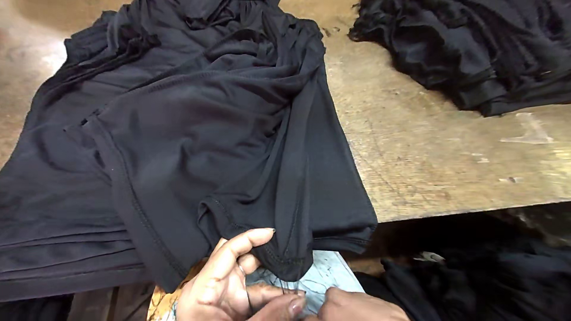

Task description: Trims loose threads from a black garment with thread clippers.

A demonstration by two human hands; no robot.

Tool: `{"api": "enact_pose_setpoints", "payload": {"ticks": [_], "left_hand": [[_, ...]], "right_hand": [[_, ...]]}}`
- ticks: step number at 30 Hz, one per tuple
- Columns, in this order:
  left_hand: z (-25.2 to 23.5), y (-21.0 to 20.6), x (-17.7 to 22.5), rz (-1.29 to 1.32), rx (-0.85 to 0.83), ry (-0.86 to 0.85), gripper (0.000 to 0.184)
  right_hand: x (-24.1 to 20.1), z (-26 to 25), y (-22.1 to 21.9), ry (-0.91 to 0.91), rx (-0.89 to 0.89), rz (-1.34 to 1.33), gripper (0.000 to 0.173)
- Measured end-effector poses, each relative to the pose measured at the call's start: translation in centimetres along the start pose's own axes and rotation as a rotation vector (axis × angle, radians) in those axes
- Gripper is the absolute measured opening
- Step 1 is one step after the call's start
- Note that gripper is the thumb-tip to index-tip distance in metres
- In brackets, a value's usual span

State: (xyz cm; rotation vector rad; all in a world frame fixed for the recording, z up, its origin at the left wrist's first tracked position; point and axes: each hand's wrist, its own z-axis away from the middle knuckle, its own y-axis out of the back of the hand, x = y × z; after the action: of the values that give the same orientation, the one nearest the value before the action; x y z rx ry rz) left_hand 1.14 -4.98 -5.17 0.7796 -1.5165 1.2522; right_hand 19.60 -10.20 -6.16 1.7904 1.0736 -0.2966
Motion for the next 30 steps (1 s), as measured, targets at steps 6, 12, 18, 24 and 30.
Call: {"api": "enact_pose_setpoints", "payload": {"ticks": [6,12,18,24,30], "left_hand": [[0.1,0.7,1.3,0.088,-0.001,0.039,0.072],[0.2,0.4,1.5,0.122,0.017,0.068,0.073],[0.3,0.3,1.5,0.116,0.030,0.065,0.075],[0.3,0.0,1.5,0.129,0.032,0.077,0.076],[0.4,-0.1,1.4,0.109,0.045,0.083,0.077]], "right_hand": [[1.7,0.8,1.6,-0.196,0.051,0.292,0.045],[1.9,0.7,0.8,-0.138,0.100,0.327,0.041],[1.8,0.8,0.7,-0.118,0.078,0.264,0.038],[1.8,1.0,0.8,-0.151,0.113,0.308,0.037],[2.2,0.2,0.2,-0.128,0.138,0.329,0.040]]}}
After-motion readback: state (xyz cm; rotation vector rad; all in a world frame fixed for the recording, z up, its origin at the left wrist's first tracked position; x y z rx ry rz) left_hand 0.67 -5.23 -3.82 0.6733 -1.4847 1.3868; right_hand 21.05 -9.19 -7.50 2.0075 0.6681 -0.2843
